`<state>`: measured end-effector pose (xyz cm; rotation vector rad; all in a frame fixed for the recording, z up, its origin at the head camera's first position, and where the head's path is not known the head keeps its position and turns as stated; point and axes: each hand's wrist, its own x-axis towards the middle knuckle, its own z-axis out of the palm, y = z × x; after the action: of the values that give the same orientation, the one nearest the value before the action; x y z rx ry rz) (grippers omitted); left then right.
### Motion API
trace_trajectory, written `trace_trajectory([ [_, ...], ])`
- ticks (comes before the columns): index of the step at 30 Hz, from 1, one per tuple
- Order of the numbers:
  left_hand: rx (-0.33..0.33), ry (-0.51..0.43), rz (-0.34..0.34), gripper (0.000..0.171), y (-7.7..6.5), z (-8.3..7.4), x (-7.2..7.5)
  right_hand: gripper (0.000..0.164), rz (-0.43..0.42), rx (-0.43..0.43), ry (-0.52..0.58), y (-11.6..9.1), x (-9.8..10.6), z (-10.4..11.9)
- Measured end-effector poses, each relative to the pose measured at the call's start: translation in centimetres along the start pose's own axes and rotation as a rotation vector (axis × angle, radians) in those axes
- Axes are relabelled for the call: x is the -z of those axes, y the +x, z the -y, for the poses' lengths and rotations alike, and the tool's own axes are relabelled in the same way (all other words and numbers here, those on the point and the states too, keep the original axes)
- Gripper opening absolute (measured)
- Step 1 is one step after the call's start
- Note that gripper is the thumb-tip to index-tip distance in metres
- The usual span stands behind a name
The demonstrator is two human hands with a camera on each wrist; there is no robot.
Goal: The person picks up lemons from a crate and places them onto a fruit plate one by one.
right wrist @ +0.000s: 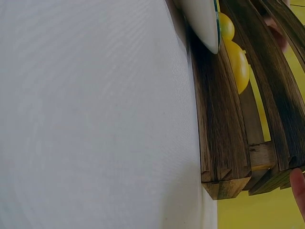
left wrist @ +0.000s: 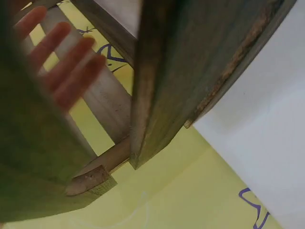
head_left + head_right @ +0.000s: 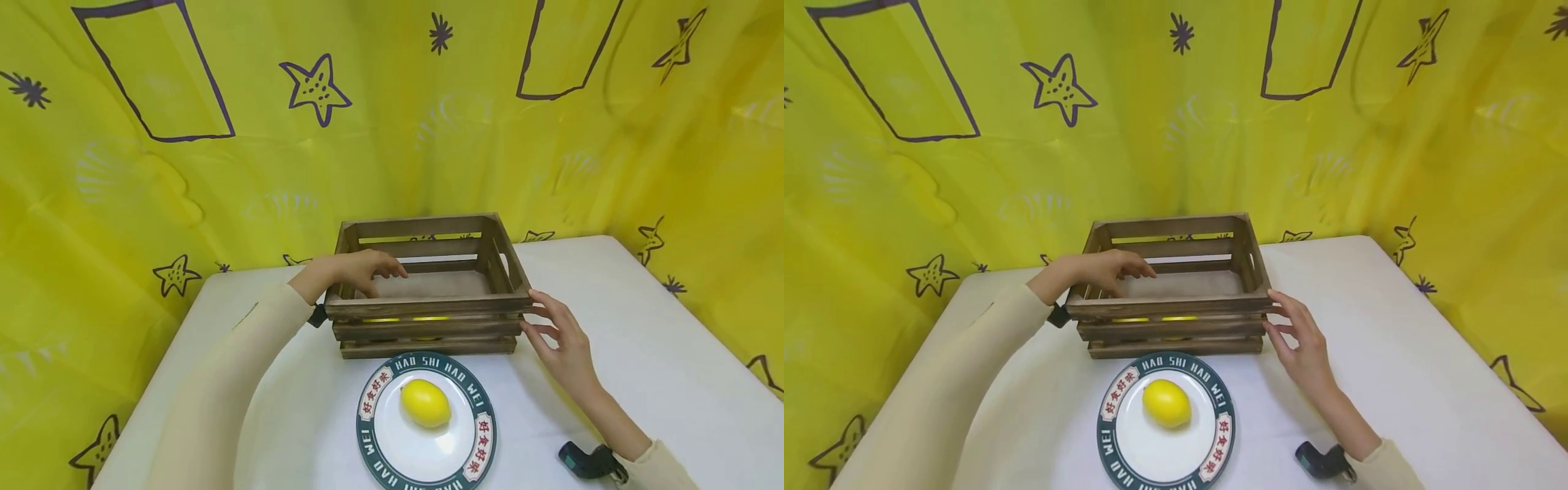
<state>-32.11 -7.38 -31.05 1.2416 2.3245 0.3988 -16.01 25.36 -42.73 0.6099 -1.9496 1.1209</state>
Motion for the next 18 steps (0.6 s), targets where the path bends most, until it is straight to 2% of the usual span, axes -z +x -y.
trace_trajectory([
  [2,0.013,0.038,0.001,0.057,0.1,0.0,-0.5,0.073,0.002,-0.003,0.001,-0.3,-0.2,0.0],
  [5,0.025,0.031,0.019,0.057,0.4,0.0,-1.2,0.067,0.0,-0.007,0.001,-0.6,-0.3,0.1],
  [9,0.066,-0.027,0.084,0.059,0.8,-0.2,-1.9,0.053,-0.001,-0.003,0.012,-0.9,-0.3,0.1],
  [14,0.125,-0.073,0.155,0.051,1.2,-0.1,-2.1,0.054,0.003,-0.002,0.011,-1.0,-0.2,-0.2],
  [18,0.163,-0.089,0.258,0.049,1.3,0.2,-1.9,0.053,0.001,0.002,0.015,-0.8,-0.3,-0.1],
])
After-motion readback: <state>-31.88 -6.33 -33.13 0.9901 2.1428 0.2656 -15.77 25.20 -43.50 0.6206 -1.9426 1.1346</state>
